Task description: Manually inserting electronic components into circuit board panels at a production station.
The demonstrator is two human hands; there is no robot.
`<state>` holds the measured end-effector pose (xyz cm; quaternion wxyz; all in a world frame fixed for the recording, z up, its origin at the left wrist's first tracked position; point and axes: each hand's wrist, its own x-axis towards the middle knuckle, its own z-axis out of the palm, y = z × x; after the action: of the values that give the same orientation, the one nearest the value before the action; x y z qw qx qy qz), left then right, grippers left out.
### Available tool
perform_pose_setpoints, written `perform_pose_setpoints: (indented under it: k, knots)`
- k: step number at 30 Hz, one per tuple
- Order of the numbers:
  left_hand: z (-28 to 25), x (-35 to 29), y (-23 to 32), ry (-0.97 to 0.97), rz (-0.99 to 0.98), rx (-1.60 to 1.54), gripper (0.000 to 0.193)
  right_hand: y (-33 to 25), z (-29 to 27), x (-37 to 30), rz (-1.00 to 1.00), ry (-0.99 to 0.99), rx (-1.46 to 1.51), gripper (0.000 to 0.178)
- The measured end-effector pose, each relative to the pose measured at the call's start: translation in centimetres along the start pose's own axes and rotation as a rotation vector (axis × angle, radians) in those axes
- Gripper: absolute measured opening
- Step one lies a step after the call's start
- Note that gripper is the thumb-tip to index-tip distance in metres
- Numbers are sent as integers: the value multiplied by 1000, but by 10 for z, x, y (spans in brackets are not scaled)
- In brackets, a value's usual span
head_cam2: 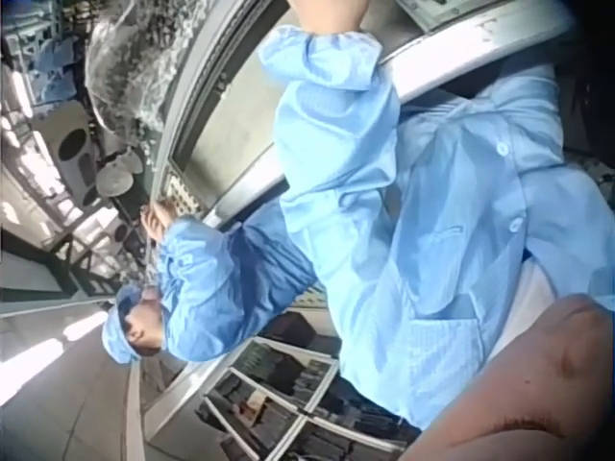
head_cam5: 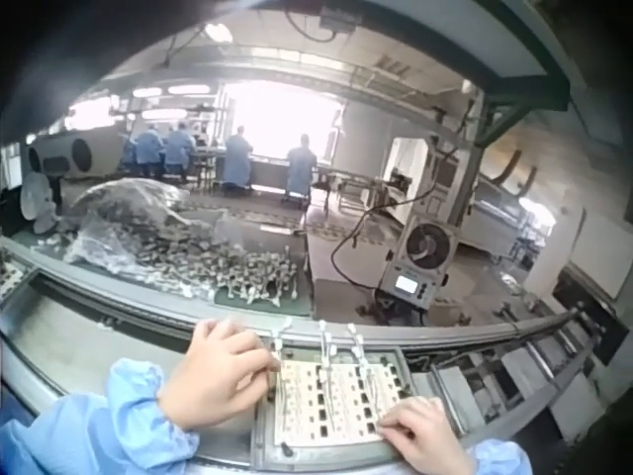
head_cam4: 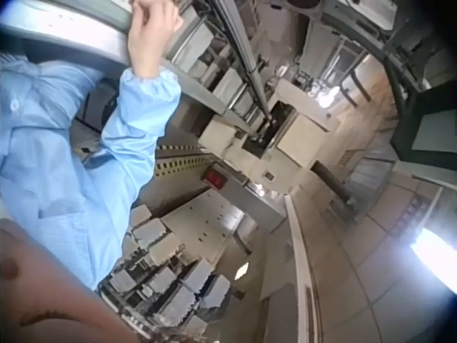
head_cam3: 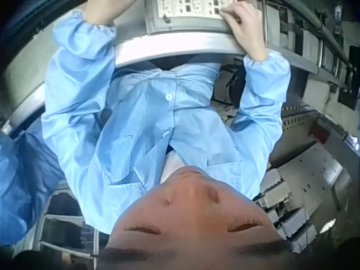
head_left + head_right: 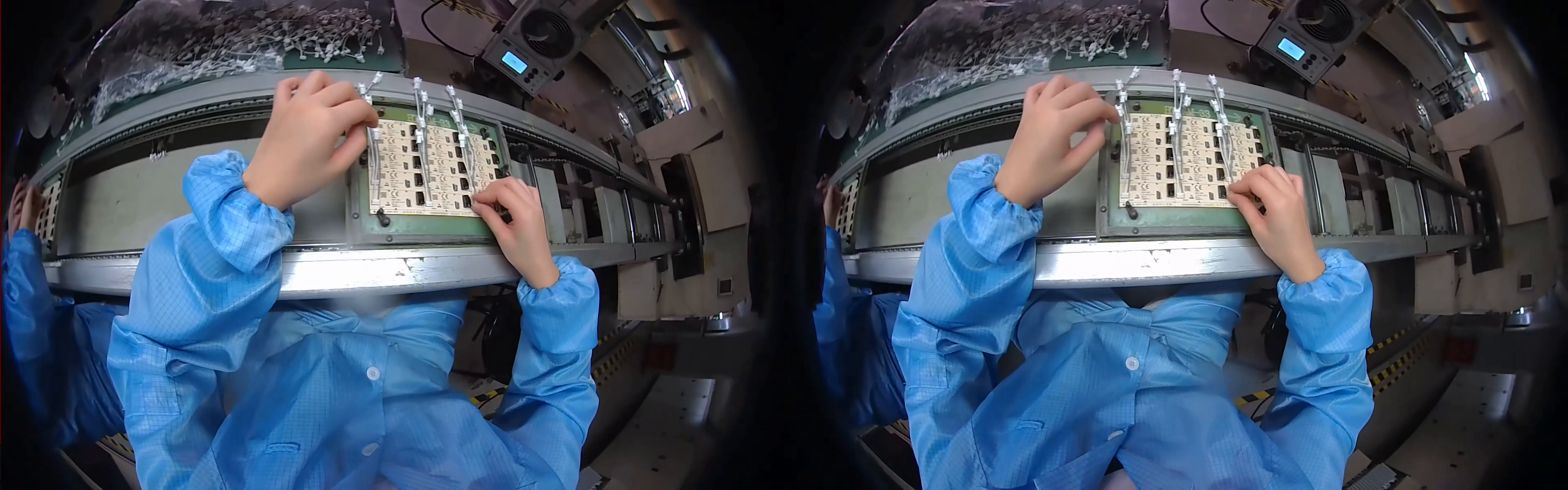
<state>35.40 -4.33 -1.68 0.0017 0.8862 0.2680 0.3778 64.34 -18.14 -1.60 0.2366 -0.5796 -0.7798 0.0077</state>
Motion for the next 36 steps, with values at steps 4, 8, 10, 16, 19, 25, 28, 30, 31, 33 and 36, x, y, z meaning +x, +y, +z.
perform_pose_setpoints:
  k: [4, 8, 10, 16, 19, 25, 28, 30, 31, 33, 36]
  knots:
    - [-1, -3, 8, -7, 45, -9, 13, -1, 3, -5, 27, -7, 53, 6]
    - [1, -9, 9, -7, 44, -38, 12, -4, 9, -8, 113, 3, 55, 4]
    - [4, -11, 8, 0, 50, -30, 12, -8, 9, -7, 123, -1, 19, 4]
    - [3, -14, 7, -6, 38, -45, 12, -14, 13, -4, 94, 37, -82, 4]
    - [5, -15, 8, -8, 36, -52, 11, -13, 13, -5, 69, 43, -100, 4]
    - [6, -17, 11, -6, 49, -60, 15, -6, 14, -8, 114, 20, -27, 4]
    - [10, -20, 14, -37, 45, -54, 12, -4, 15, -12, 141, 14, 6, 4]
    - [13, -21, 16, -46, 43, -59, 12, -3, 16, -15, 167, 11, 27, 4]
    - [13, -22, 16, -52, 44, -58, 12, -2, 17, -14, 153, 20, 11, 5]
    - [14, -21, 16, -49, 48, -58, 11, 1, 18, -13, 143, 22, -3, 5]
    - [13, -20, 13, -44, 65, -57, 13, 1, 18, -7, 142, 23, -15, 6]
